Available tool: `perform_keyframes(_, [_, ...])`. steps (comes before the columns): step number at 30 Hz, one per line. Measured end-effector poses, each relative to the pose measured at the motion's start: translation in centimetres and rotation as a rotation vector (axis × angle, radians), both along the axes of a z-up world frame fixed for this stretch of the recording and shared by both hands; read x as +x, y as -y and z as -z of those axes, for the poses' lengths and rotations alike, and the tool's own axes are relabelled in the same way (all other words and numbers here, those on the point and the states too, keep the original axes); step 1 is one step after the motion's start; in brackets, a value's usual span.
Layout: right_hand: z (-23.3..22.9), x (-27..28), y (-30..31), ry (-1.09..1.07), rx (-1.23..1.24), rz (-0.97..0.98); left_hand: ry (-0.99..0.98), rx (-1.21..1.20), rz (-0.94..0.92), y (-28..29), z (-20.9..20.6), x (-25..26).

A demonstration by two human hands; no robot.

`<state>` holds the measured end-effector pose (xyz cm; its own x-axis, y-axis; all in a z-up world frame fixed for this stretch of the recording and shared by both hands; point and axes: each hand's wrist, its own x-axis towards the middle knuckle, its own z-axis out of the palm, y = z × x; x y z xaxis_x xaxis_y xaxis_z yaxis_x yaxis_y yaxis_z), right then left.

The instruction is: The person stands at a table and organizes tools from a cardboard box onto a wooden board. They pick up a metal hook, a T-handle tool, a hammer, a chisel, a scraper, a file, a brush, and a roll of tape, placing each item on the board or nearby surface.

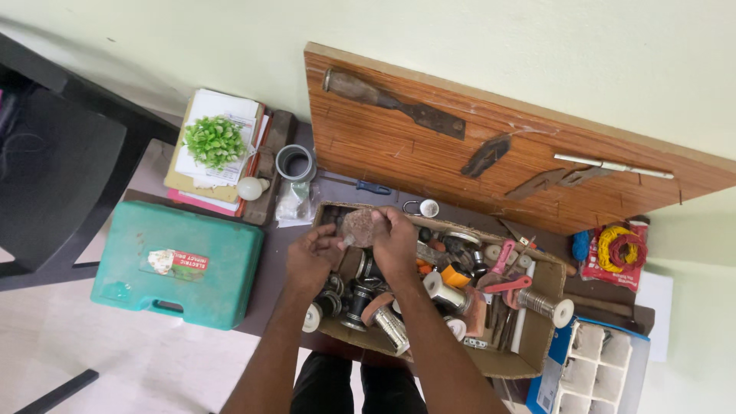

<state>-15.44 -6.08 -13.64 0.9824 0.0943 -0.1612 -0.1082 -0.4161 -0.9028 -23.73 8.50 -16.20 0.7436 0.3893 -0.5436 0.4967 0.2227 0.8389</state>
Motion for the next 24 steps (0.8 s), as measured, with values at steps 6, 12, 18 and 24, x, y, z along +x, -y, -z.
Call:
perform_keyframes(6, [-0.1,-0.7,-3.6,-0.235,0.224,-0.022,0.05,0.042,-0.098,-2.7,-1.4,-2.5])
perform_keyframes(12, [0.8,-2.9,-6.7,-0.372,0.251,-0.129,0.038,0.145,-0.15,-5.4,-3.1,-4.0])
perform_keyframes(18, [3.0,-6.2,-9.8,-0.564,0.286,-0.143,-0.151,0.297,-0.073,-7.5,-3.3,-5.3])
perform_keyframes(24, [4.7,-10.1,-11.9,-0.746,0.349,-0.044,-0.039,0.394,0.012,-9.8,1.4,-6.9])
